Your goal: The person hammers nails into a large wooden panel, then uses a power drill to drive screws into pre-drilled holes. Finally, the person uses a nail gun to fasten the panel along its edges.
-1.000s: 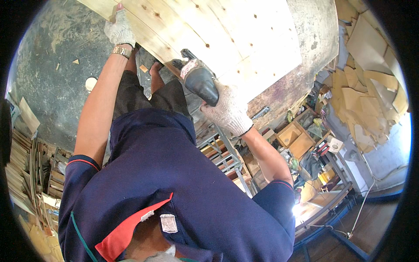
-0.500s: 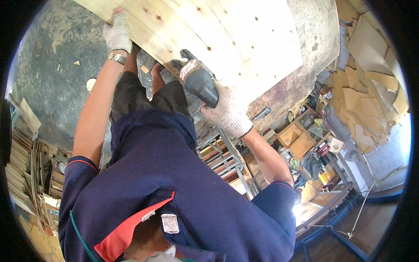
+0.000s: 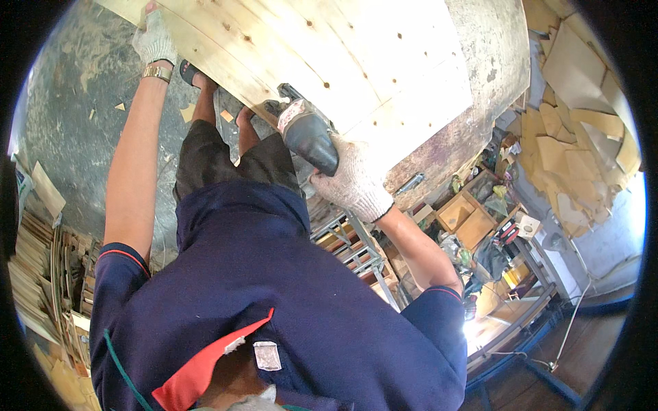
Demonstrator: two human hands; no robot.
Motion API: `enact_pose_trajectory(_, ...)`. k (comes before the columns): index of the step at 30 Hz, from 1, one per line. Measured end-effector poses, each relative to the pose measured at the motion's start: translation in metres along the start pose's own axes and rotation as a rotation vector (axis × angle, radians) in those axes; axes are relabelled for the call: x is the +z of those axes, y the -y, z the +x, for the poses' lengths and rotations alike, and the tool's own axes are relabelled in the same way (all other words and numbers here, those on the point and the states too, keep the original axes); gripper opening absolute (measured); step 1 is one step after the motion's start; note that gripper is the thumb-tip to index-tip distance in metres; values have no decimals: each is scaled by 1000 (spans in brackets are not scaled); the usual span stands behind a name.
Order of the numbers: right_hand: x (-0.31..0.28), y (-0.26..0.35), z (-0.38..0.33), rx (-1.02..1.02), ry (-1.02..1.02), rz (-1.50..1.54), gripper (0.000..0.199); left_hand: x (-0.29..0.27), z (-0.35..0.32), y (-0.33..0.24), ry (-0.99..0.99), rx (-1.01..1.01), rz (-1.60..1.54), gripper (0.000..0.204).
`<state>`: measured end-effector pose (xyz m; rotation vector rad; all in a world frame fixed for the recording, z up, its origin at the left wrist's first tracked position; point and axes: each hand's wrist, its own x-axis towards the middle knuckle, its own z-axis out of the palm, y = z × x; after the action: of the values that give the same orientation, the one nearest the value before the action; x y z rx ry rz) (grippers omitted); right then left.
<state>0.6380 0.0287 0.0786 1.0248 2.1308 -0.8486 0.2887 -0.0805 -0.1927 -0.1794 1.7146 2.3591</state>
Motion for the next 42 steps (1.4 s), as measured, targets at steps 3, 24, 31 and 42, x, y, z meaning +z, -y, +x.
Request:
enact_pose_trajectory(3, -1, -3, -1, 16, 22, 11, 38, 1, -1, 1, -49, -15, 7, 27)
enact_pose_trajectory(24, 8, -11, -4, -121, -49, -75, 38, -37, -23, 7, -167, -51, 242, 64)
enact_pose_trajectory(31, 3, -6, 0, -52, 46, -45, 40, -35, -23, 11, -193, -32, 240, 63)
enact_pose_trajectory(42, 0, 0, 3, -80, 49, -8, 41, -44, -21, 25, -221, -4, 295, 49)
